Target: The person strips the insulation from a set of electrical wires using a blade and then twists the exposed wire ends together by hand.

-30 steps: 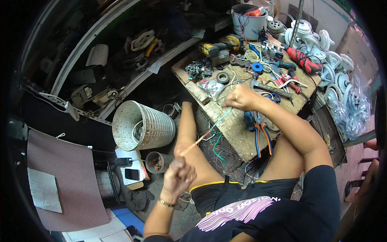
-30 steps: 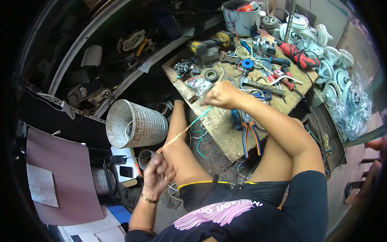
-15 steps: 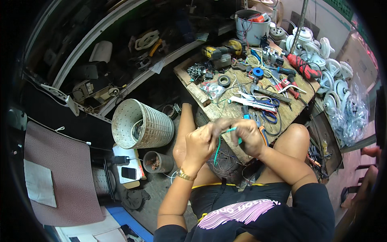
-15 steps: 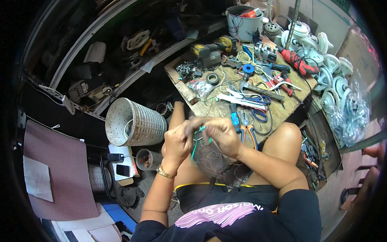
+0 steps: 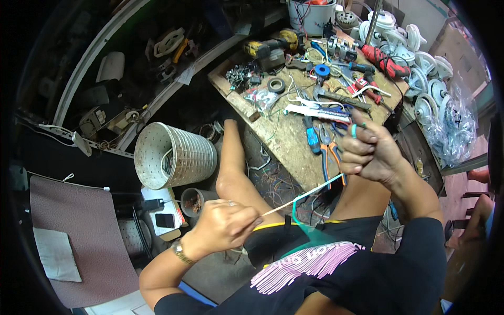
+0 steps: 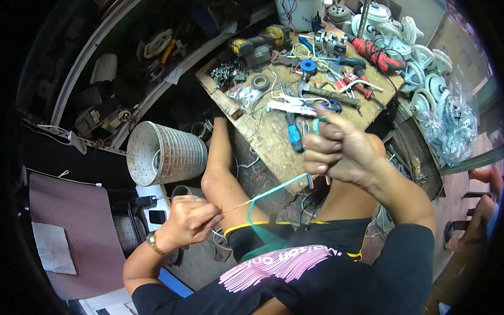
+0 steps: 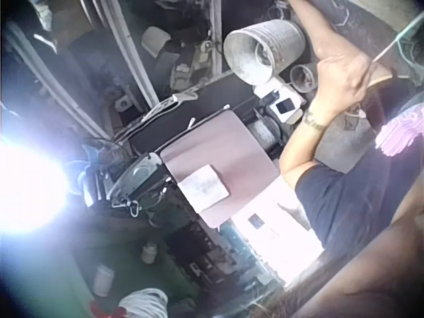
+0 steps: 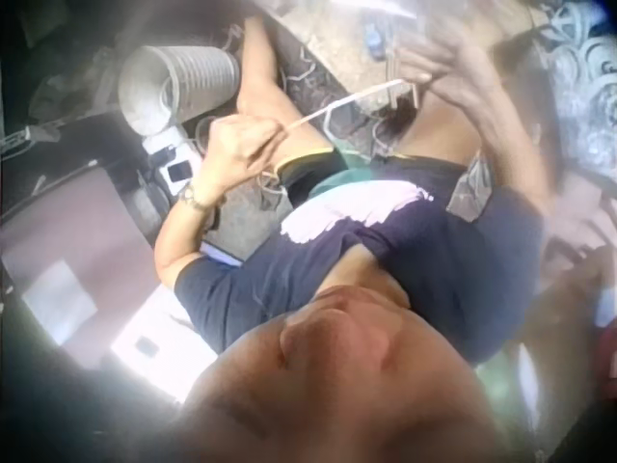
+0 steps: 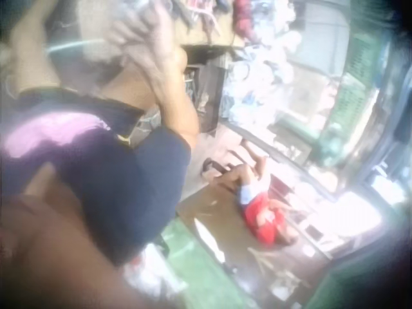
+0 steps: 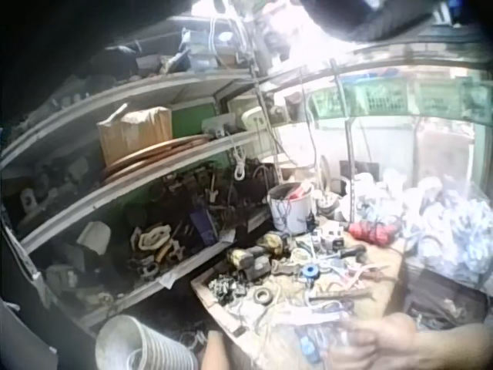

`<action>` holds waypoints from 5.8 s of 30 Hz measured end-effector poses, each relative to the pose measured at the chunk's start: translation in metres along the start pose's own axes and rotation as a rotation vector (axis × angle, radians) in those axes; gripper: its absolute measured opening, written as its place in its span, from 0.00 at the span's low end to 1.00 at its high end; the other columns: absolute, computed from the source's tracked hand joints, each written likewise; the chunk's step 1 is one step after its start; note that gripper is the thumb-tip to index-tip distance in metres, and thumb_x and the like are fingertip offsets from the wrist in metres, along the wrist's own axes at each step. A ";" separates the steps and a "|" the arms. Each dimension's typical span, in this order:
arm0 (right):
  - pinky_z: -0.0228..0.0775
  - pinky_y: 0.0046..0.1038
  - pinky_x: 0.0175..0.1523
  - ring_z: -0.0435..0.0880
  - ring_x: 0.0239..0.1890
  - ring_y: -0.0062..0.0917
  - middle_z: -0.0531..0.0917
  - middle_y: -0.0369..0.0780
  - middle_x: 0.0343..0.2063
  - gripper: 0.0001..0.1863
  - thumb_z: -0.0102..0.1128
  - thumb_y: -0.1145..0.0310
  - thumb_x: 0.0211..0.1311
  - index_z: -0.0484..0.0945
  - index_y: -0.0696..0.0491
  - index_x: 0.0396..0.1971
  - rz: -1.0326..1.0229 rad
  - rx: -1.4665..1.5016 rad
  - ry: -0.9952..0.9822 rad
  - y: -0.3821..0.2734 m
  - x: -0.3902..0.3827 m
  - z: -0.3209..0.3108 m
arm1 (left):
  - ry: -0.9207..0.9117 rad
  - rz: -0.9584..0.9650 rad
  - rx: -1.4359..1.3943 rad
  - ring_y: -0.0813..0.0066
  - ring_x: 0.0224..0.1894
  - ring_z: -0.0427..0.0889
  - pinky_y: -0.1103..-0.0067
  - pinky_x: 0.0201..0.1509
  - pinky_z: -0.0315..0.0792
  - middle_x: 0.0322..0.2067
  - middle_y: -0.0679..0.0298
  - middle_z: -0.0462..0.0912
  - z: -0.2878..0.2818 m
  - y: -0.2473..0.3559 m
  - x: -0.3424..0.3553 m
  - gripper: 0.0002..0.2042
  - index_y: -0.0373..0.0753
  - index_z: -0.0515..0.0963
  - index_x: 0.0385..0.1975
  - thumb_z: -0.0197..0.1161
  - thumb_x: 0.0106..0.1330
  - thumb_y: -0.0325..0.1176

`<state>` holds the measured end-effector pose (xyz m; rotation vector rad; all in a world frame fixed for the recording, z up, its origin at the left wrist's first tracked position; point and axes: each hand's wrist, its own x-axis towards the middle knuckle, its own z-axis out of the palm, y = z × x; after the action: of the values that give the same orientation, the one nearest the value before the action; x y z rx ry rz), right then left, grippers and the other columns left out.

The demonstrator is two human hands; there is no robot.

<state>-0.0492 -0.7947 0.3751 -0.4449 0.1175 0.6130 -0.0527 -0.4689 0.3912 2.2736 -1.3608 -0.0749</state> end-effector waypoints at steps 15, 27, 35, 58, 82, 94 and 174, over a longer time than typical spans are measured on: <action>0.44 0.20 0.14 0.48 0.07 0.15 0.53 0.28 0.06 0.17 0.40 0.67 0.63 0.57 0.46 0.12 -0.803 0.099 0.700 -0.234 -0.118 -0.203 | -0.116 -0.247 -0.184 0.63 0.16 0.74 0.73 0.21 0.67 0.12 0.61 0.72 -0.023 -0.039 -0.073 0.06 0.38 0.74 0.18 0.63 0.54 0.28; 0.54 0.23 0.16 0.59 0.10 0.19 0.67 0.32 0.12 0.15 0.47 0.56 0.63 0.70 0.51 0.23 -1.259 -0.307 1.299 -0.364 -0.221 -0.297 | 0.237 -0.999 -0.033 0.81 0.14 0.63 0.82 0.18 0.56 0.10 0.68 0.65 -0.091 -0.053 -0.222 0.12 0.34 0.67 0.12 0.52 0.56 0.30; 0.58 0.20 0.20 0.65 0.15 0.15 0.70 0.30 0.16 0.25 0.50 0.44 0.61 0.76 0.54 0.25 -0.977 -1.353 1.146 -0.298 -0.057 -0.223 | 0.271 -0.739 -0.558 0.85 0.20 0.68 0.84 0.24 0.63 0.18 0.69 0.71 -0.019 -0.084 -0.048 0.10 0.32 0.72 0.25 0.54 0.66 0.31; 0.70 0.29 0.50 0.77 0.37 0.21 0.77 0.36 0.30 0.21 0.45 0.55 0.70 0.71 0.58 0.50 -0.092 -1.390 -0.460 0.011 0.186 0.011 | 0.494 -0.368 -0.267 0.86 0.20 0.67 0.85 0.23 0.63 0.16 0.69 0.71 -0.028 -0.111 0.065 0.09 0.31 0.74 0.26 0.54 0.66 0.29; 0.66 0.27 0.31 0.73 0.23 0.22 0.73 0.36 0.19 0.11 0.55 0.72 0.60 0.71 0.59 0.41 -0.138 -1.797 -0.218 -0.033 0.104 -0.029 | 0.013 -0.750 -1.292 0.69 0.38 0.82 0.74 0.47 0.74 0.34 0.58 0.83 0.045 -0.138 -0.063 0.24 0.30 0.80 0.37 0.59 0.63 0.51; 0.68 0.41 0.35 0.78 0.33 0.48 0.77 0.50 0.27 0.22 0.63 0.75 0.52 0.61 0.60 0.43 -0.416 -1.923 -0.503 0.022 0.105 0.016 | 0.529 -0.333 -1.043 0.74 0.48 0.73 0.79 0.52 0.67 0.45 0.59 0.73 0.098 -0.045 0.045 0.19 0.32 0.61 0.55 0.54 0.67 0.29; 0.72 0.40 0.47 0.77 0.44 0.43 0.76 0.49 0.40 0.16 0.57 0.72 0.52 0.74 0.53 0.44 -0.019 -2.718 0.502 -0.057 0.085 -0.150 | 1.025 -0.672 -1.354 0.88 0.18 0.69 0.89 0.20 0.66 0.23 0.67 0.75 0.164 -0.077 0.065 0.05 0.36 0.71 0.36 0.56 0.67 0.31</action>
<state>0.0570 -0.8567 0.2410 -3.2011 -0.3688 0.2148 -0.0049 -0.5559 0.2262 1.1023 0.1300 -0.0209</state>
